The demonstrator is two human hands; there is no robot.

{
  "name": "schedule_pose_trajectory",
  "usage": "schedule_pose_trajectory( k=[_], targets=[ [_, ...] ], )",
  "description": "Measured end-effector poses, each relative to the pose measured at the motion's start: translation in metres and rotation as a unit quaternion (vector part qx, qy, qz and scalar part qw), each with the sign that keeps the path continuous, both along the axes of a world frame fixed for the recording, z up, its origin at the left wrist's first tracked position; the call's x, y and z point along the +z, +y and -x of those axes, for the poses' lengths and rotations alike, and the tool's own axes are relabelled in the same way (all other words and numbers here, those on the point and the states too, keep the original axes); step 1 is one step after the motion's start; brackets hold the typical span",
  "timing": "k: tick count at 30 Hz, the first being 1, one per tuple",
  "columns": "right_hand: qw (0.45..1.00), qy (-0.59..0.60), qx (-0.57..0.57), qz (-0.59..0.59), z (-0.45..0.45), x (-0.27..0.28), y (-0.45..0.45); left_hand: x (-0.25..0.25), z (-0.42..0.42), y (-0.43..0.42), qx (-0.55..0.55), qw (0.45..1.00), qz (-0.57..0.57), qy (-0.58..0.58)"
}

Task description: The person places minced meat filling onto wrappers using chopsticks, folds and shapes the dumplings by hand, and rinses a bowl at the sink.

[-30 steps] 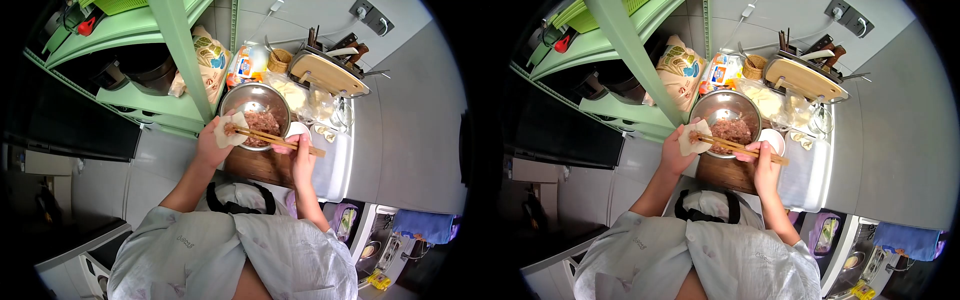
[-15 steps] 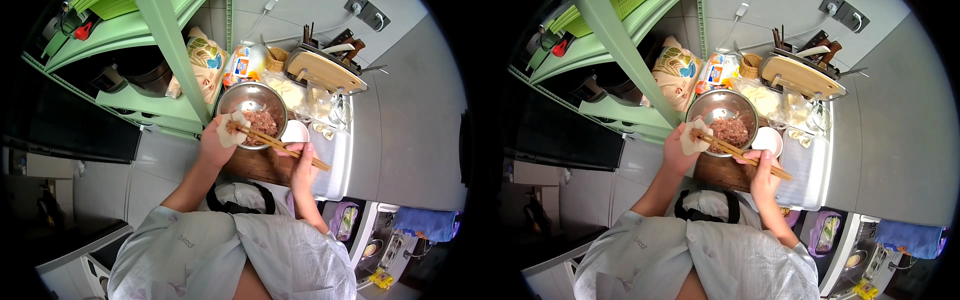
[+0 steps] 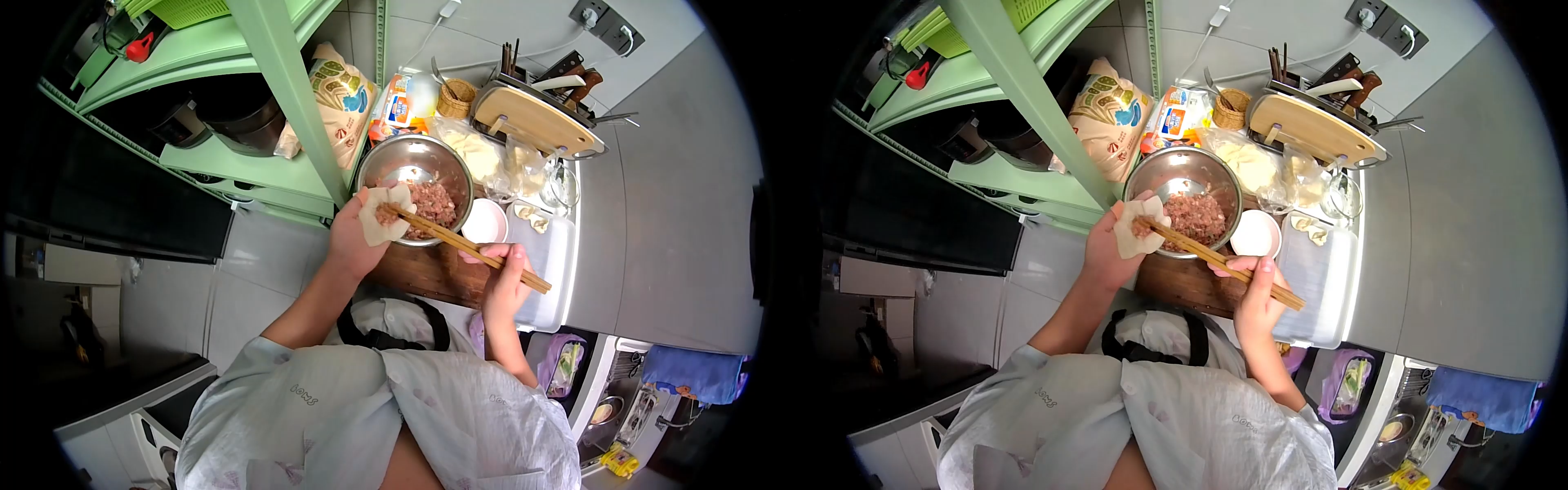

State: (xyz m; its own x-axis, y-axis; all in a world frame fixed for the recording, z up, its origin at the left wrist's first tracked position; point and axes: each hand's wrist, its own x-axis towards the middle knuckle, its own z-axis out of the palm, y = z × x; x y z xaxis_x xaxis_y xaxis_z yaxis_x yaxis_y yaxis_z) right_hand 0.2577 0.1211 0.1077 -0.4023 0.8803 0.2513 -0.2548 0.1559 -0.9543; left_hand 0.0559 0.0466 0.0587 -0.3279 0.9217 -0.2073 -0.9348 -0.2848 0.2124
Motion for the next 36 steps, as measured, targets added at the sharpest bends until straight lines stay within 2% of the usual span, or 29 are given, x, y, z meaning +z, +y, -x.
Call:
schedule_pose_trajectory(
  k=[2,16,19,22,25,27,29,30,33,36],
  targets=[
    [1.0,0.003,-0.007,0.023,-0.002,0.001,0.0,0.0,0.0,0.001,0.002,1.0,0.002,0.026],
    [0.998,0.036,-0.016,0.05,-0.006,-0.012,-0.021,0.003,-0.001,0.005,0.03,0.999,0.008,-0.012],
    [0.998,0.011,-0.027,0.05,-0.004,-0.009,-0.022,0.006,0.001,0.004,0.041,0.999,0.004,-0.002],
    [0.996,0.067,-0.041,0.035,-0.006,-0.016,-0.008,-0.002,0.005,0.0,0.071,0.997,0.041,0.014],
    [0.988,-0.086,-0.072,-0.104,0.009,-0.03,0.028,-0.009,0.011,-0.005,0.119,0.986,0.116,0.011],
    [0.987,-0.142,-0.04,-0.067,0.028,-0.049,0.053,-0.009,0.012,-0.007,0.129,0.978,0.166,0.003],
    [0.975,-0.19,-0.035,-0.111,0.045,-0.081,0.08,-0.006,0.014,-0.012,0.122,0.97,0.212,-0.005],
    [0.979,-0.184,-0.019,-0.084,0.056,-0.083,0.084,-0.008,0.016,-0.015,0.124,0.971,0.207,-0.004],
    [0.948,-0.27,-0.007,-0.168,0.071,-0.08,0.092,-0.022,0.021,-0.024,0.135,0.973,0.187,-0.01],
    [0.941,-0.288,-0.014,-0.178,0.079,-0.087,0.094,-0.028,0.028,-0.034,0.152,0.972,0.175,-0.026]
  ],
)
